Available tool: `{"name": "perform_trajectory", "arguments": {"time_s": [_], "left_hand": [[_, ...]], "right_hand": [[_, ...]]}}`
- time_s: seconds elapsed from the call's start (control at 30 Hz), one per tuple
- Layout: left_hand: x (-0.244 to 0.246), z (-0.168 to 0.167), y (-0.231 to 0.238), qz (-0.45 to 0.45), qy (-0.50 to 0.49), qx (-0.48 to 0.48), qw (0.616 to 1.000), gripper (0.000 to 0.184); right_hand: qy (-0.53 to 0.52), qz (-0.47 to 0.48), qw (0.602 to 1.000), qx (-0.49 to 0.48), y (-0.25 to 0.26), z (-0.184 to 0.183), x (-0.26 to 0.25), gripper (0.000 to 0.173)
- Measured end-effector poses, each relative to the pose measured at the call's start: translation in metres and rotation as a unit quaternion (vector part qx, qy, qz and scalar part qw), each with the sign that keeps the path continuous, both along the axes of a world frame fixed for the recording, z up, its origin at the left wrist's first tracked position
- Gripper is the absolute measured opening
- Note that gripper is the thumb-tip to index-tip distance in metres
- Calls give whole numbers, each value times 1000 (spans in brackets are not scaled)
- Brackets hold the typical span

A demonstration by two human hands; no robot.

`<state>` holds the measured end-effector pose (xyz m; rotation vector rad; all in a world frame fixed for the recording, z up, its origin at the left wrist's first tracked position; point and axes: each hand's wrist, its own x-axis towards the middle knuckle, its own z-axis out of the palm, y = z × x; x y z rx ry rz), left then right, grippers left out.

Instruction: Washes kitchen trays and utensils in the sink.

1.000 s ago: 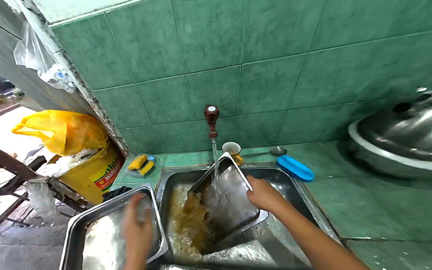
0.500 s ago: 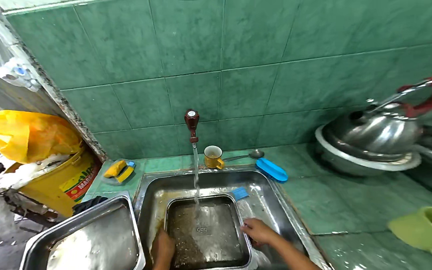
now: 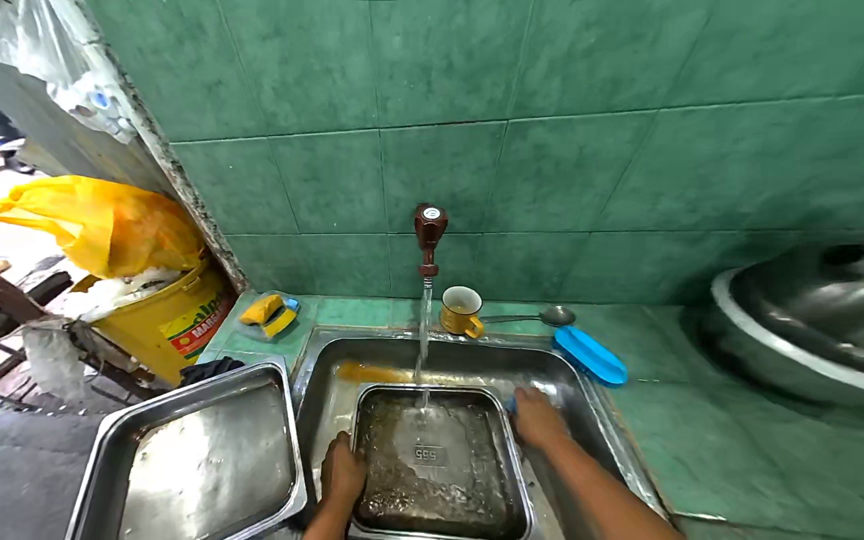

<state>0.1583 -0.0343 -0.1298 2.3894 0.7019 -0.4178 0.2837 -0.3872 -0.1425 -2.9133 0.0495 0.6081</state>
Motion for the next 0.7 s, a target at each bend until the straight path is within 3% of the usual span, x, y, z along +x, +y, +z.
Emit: {"name": "perform_trajectory", "arguments": {"time_s": [0.13,0.33,0.47,0.6,0.7], "left_hand": [[4,21,-9,3,-70,-52,996,30],[11,163,-50,-87,-110,16,990,29],[-3,231,-80,-155,-160,127,967,22],[-9,237,-82,-151,-169,136,965,19],[3,195,-62,-112,-163,54,979,21]], "right_hand": [[29,-123,990,59,-18,15,-10,71],[-25,-203,921,331,-61,51,-35,50],[-65,-180,901,389,-72,80,-57,45],[-97,-127,893,421,-69,88,-75,45],[-66,-85,902,418,-51,95,-82,45]]}}
